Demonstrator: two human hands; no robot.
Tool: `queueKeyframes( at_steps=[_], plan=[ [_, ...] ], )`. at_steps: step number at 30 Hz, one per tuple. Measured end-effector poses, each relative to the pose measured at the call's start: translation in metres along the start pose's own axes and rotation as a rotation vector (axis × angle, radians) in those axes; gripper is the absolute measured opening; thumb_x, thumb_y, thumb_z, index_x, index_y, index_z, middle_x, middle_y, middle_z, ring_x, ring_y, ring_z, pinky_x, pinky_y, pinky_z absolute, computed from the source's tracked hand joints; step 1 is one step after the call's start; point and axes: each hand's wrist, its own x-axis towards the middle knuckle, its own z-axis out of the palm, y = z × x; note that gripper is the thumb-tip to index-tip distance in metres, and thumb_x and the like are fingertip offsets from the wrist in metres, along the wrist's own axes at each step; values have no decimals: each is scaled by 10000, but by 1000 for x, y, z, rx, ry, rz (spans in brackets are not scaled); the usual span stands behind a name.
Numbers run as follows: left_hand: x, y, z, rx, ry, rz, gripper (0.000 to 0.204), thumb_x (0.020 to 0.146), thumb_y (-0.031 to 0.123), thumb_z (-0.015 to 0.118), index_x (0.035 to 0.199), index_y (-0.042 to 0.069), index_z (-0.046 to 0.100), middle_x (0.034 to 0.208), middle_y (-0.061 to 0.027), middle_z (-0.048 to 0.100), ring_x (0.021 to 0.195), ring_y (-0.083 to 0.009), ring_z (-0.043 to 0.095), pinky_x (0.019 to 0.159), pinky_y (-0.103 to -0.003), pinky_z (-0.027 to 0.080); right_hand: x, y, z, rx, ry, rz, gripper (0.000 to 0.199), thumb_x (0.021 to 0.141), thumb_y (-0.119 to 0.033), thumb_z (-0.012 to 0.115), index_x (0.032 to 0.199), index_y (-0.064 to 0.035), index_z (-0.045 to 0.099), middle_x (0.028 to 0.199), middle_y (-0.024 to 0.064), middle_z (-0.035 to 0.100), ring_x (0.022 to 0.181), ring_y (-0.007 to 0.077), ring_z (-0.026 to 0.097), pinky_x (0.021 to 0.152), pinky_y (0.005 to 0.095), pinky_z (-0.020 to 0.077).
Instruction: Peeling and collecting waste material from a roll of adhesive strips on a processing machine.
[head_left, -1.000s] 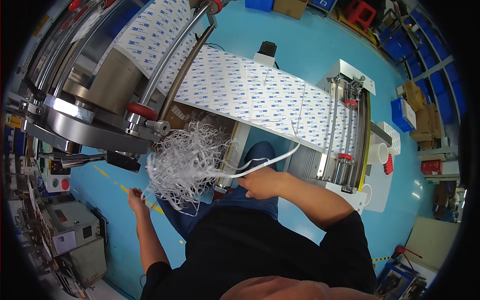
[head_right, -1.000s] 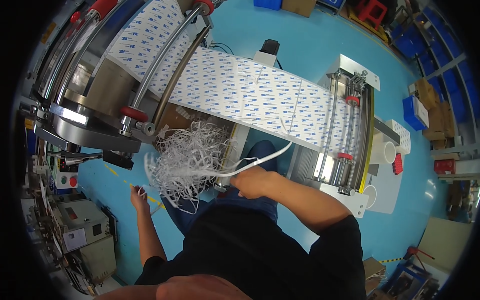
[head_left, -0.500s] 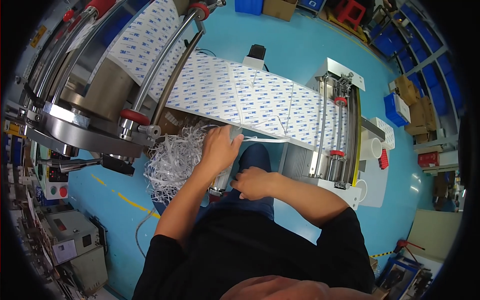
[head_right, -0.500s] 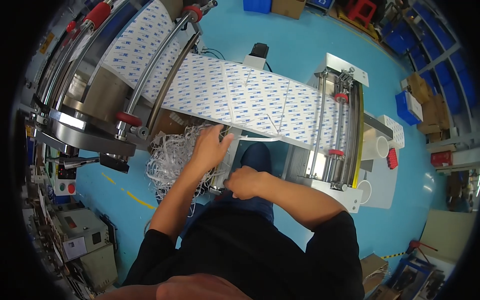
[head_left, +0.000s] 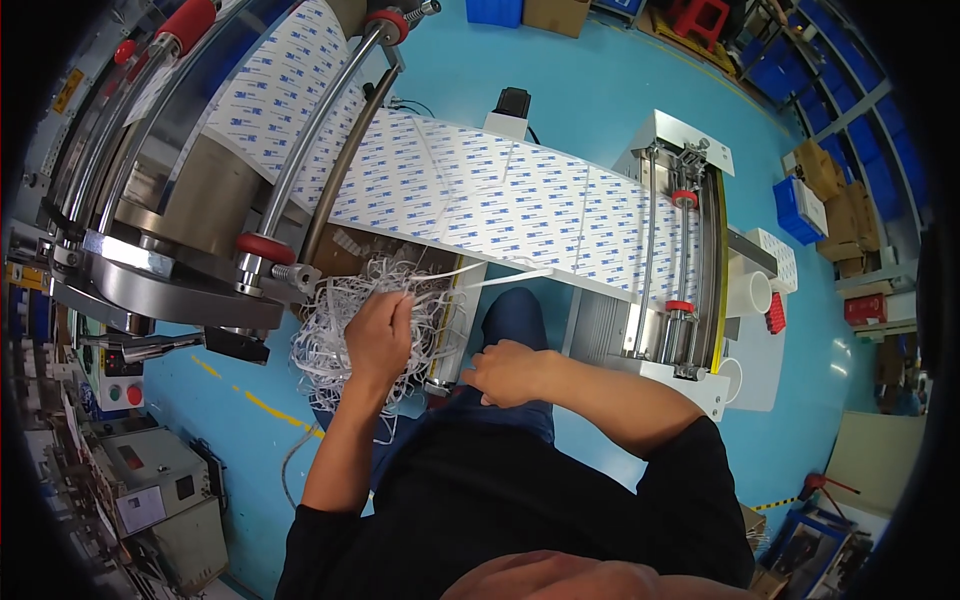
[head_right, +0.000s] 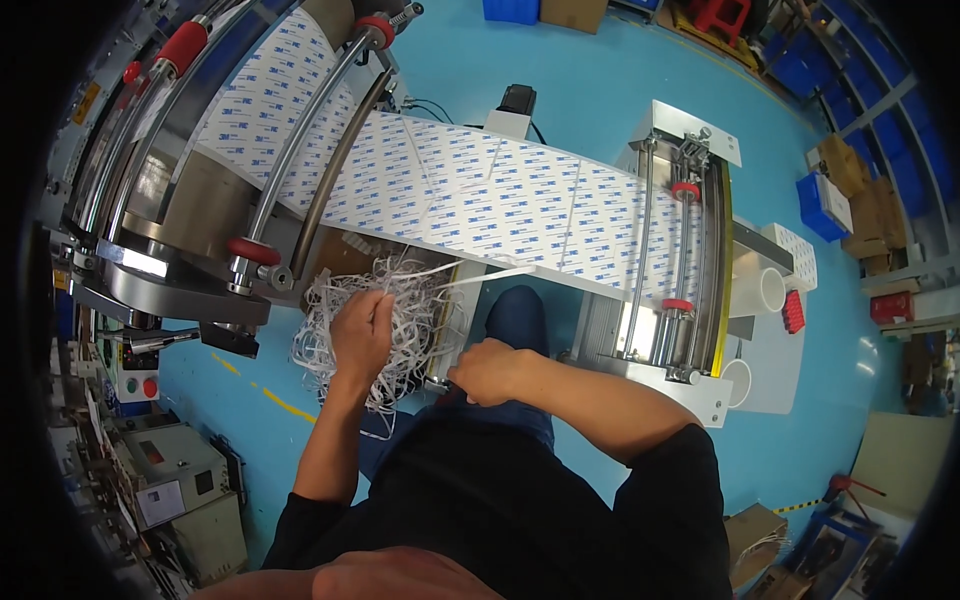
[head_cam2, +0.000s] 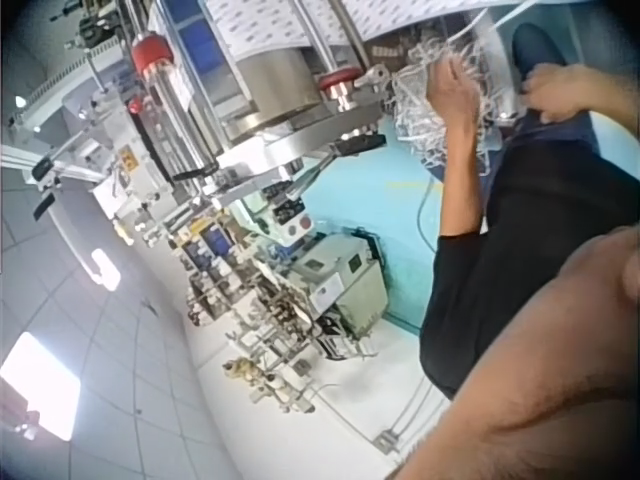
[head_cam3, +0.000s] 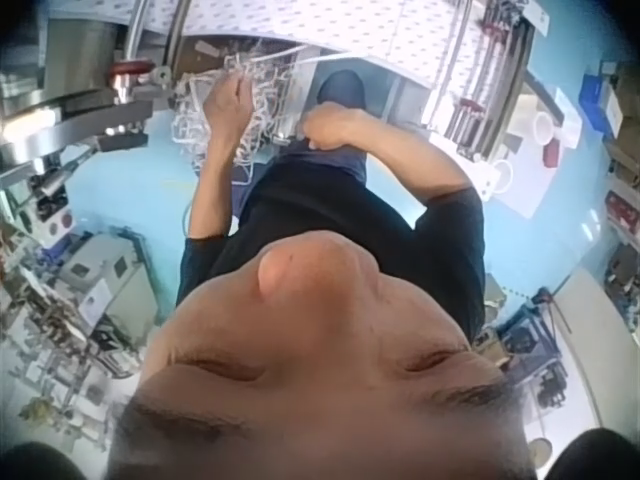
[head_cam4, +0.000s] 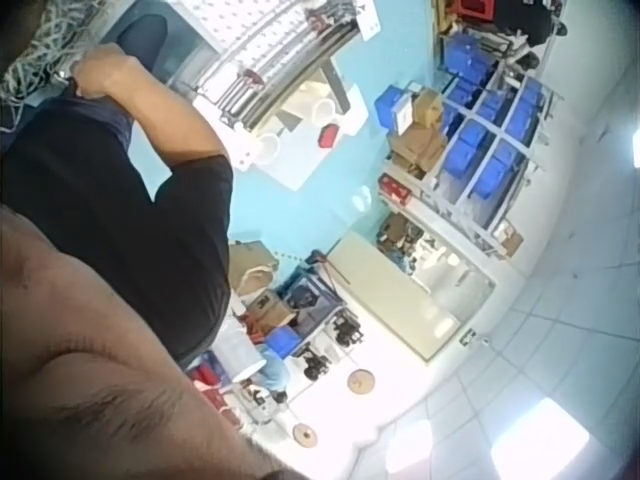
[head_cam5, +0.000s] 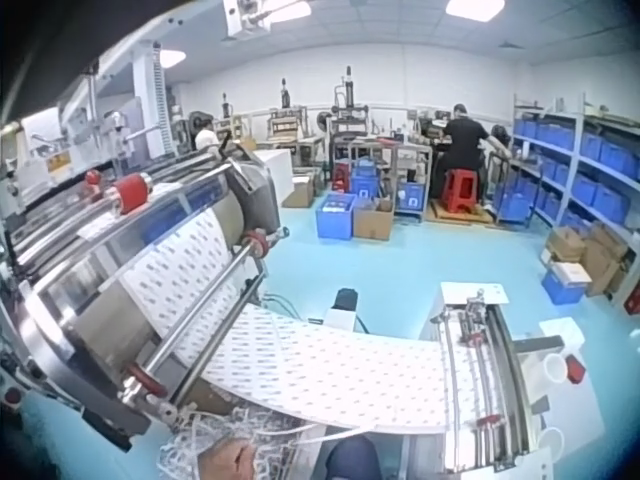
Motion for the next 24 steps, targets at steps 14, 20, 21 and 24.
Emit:
queueKeyframes(
  at_steps=[14,20,21,24],
  plan=[
    [-25,-136,-111,305,153,-77,61,807,46,612,838,-6,624,707,-135,547,652,-296,525,629,-375,424,100,-16,-43,-8,-84,31,368,846,-289,578,1101,-29,522,1010,149,566,958,299,555,802,400,439],
    [-35,-142,-128,372,191,-74,69,834,41,578,860,-9,617,800,-130,600,751,-281,558,694,-352,433,101,-14,-45,-19,5,9,368,804,-256,620,1089,-32,556,983,159,621,944,324,596,770,418,474],
    [-36,-139,-129,352,186,-125,82,840,55,575,864,-6,624,822,-132,609,778,-279,569,714,-348,437,101,-16,-46,-19,5,8,368,804,-256,620,1089,-32,556,983,159,621,944,324,596,770,418,474],
    [-34,-135,-132,333,202,-144,104,841,86,582,873,3,634,859,-133,622,842,-280,581,793,-345,425,99,-18,-49,-16,4,8,363,805,-257,618,1087,-37,556,987,154,620,951,320,594,770,418,474]
  ],
)
